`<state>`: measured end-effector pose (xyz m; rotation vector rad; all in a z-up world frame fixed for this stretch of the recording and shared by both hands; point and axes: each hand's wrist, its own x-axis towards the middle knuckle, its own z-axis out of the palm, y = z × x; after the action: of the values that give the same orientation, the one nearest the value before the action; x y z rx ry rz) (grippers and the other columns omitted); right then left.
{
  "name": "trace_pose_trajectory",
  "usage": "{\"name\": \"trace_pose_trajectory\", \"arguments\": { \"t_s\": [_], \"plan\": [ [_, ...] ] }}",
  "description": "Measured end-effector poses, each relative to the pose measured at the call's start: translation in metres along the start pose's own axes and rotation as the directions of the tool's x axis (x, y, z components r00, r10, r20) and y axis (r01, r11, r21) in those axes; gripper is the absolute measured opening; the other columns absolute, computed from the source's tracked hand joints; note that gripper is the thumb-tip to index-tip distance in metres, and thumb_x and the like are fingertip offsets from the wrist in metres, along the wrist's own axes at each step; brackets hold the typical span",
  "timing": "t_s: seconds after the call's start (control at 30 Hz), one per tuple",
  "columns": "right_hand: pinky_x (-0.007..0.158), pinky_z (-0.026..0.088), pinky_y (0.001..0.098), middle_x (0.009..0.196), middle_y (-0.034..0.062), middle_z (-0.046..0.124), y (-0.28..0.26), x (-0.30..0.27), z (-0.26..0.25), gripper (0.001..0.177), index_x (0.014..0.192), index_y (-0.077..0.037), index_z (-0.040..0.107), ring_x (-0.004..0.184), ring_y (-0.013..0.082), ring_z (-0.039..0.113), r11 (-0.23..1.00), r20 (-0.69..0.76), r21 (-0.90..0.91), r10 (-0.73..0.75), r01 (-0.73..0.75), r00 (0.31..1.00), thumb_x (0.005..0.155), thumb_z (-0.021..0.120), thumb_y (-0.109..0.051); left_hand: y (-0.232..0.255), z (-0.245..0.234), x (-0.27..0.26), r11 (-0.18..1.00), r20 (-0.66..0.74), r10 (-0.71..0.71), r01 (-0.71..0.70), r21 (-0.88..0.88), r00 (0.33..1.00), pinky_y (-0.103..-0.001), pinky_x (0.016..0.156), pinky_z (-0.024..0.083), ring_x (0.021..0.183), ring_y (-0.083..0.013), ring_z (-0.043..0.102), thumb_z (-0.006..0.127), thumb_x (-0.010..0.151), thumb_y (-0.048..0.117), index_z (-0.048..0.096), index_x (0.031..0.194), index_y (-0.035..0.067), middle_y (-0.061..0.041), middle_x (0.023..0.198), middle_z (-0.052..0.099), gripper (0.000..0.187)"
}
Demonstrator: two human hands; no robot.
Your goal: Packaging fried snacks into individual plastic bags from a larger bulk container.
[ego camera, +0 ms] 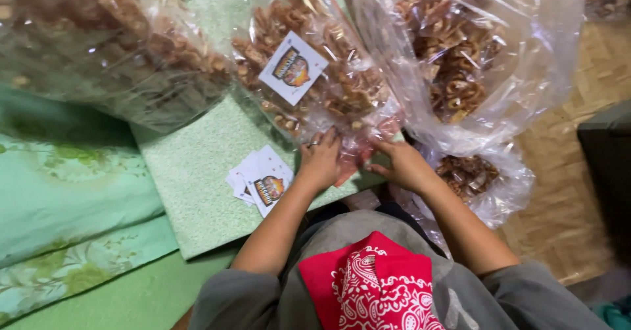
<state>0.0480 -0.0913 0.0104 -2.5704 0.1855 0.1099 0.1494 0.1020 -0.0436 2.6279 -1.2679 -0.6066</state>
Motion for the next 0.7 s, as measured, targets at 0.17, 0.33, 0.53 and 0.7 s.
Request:
{"name": "trace_pose_trajectory", "arguments": {
  "t_s": [0.17,0.33,0.53,0.7],
  "plan": [
    [0.075,0.053,0.0307,0.083,0.0061,0.070,0.075,0.000,-0.012,0.019,0.096,-0.011,0.073,0.079,0.0164,0.065,0.558,-0.075,0.822,0.312,-0.119,0.947,0.079,0.079,-0.016,0.021,-0.010,0.004,0.982,0.120,-0.166,0.176,-0.076,0.979,-0.060,0.093,0.044,0.120,-0.0397,0.047,0.065,0.075,0.030,0.054,0.132,0.009,-0.015,0.138,0.043,0.061],
    [0.078,0.052,0.0402,0.125,0.0081,0.039,0.203,0.085,0.023,0.055,0.127,-0.025,0.047,0.106,0.0305,0.048,0.129,-0.022,0.985,0.750,-0.114,0.661,0.088,0.084,-0.033,0.038,-0.003,-0.004,0.948,0.111,-0.282,0.295,-0.117,0.953,-0.058,0.087,0.048,0.111,-0.0407,0.056,0.063,0.082,0.048,0.052,0.134,0.014,-0.015,0.121,0.053,0.063],
    [0.080,0.032,0.0499,0.132,0.0094,0.030,0.229,0.180,0.019,0.083,0.144,-0.033,0.028,0.113,0.0309,0.047,0.072,-0.078,0.997,0.748,0.037,0.659,0.090,0.091,-0.028,0.054,-0.006,-0.008,0.892,0.044,-0.372,0.370,-0.258,0.927,-0.053,0.082,0.051,0.100,-0.0432,0.060,0.061,0.087,0.038,0.063,0.113,0.008,-0.018,0.107,0.056,0.040],
    [0.080,0.055,0.0368,0.107,0.0130,0.058,0.265,0.244,0.067,0.077,0.111,-0.021,0.064,0.093,0.0280,0.067,0.423,-0.281,0.874,0.841,-0.238,0.463,0.051,0.111,-0.036,0.085,-0.087,0.007,0.881,-0.144,-0.294,0.210,-0.424,0.945,-0.044,0.072,0.053,0.082,-0.0398,0.063,0.058,0.091,0.026,0.068,0.090,0.006,-0.013,0.085,0.057,0.023]
  ]
}}
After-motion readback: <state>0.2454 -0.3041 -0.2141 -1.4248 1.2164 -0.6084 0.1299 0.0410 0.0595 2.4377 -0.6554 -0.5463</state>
